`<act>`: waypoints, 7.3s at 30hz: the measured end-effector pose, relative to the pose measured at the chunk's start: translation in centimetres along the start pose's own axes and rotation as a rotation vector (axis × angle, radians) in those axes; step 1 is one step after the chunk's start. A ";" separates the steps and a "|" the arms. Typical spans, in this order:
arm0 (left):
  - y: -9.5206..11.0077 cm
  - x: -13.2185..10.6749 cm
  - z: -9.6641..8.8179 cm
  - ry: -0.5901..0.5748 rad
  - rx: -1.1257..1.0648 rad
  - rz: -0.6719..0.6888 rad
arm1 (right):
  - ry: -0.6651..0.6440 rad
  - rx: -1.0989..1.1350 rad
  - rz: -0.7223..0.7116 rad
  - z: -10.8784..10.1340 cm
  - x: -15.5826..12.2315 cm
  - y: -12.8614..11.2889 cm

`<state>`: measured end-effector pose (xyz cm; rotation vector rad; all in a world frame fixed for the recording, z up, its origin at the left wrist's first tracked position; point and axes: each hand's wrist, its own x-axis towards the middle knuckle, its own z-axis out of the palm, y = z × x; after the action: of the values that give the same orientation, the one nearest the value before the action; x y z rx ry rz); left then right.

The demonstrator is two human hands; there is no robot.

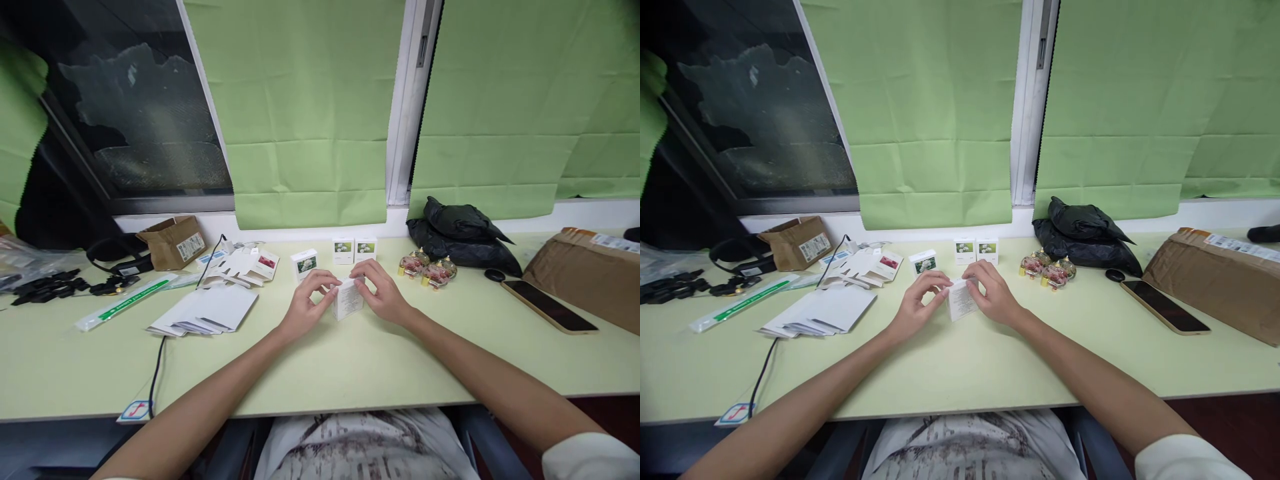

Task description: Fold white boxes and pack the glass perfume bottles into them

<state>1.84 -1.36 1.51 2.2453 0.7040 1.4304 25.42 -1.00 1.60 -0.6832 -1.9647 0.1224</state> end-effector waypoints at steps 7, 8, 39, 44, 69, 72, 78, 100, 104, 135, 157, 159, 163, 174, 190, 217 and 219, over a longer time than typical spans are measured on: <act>-0.3 -0.2 0.1 0.022 -0.019 -0.025 | -0.021 0.019 0.035 0.0 -0.2 0.5; -0.4 -0.2 0.1 0.029 -0.008 -0.025 | -0.022 0.014 0.040 0.0 -0.2 0.6; -1.6 -0.4 0.2 0.019 0.008 -0.087 | -0.078 0.070 0.065 0.1 -0.2 0.0; -2.1 -0.7 0.5 0.020 -0.030 -0.142 | -0.072 0.064 0.079 0.2 -0.2 -0.1; -0.9 -1.1 0.8 -0.109 -0.119 -0.310 | -0.046 0.071 0.038 0.4 -0.2 -0.5; -0.1 -1.2 1.3 -0.220 -0.163 -0.362 | -0.035 0.082 0.035 0.5 -0.2 -0.6; 0.5 -1.2 2.0 -0.265 -0.168 -0.447 | -0.052 0.124 0.026 0.3 -0.1 -0.9; 0.2 -0.8 0.5 -0.328 -0.203 -0.256 | -0.119 0.043 -0.092 -0.4 0.0 -1.8; 0.0 -1.0 0.7 -0.310 -0.173 -0.226 | -0.114 0.086 -0.053 -0.5 0.1 -1.9; -0.9 -1.0 0.7 -0.352 -0.312 -0.357 | -0.196 0.303 0.151 -0.6 0.8 -0.3; -1.1 -0.3 -0.1 -0.473 -0.470 -0.371 | -0.234 0.297 0.164 -0.9 1.0 0.1; -1.3 -0.4 0.0 -0.460 -0.469 -0.377 | -0.216 0.289 0.162 -0.9 1.0 0.0; -1.6 -0.7 0.3 -0.371 -0.394 -0.414 | -0.181 0.281 0.177 -1.0 1.0 -0.1; 0.6 -0.4 -0.1 -0.277 -0.085 -0.235 | -0.196 0.644 0.533 0.1 0.4 0.7; -0.1 -1.1 0.0 -0.267 0.030 -0.196 | -0.113 0.757 0.679 0.0 1.2 -0.6; -1.0 -1.4 0.2 -0.384 -0.013 -0.170 | -0.170 0.811 0.814 -0.7 0.9 0.5; -0.9 -1.3 0.1 -0.394 -0.017 -0.170 | -0.161 0.810 0.821 -0.6 0.8 0.6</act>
<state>1.34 -1.45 0.02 2.2943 0.7229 0.8748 25.88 -0.17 2.29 -0.8783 -1.4581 1.4128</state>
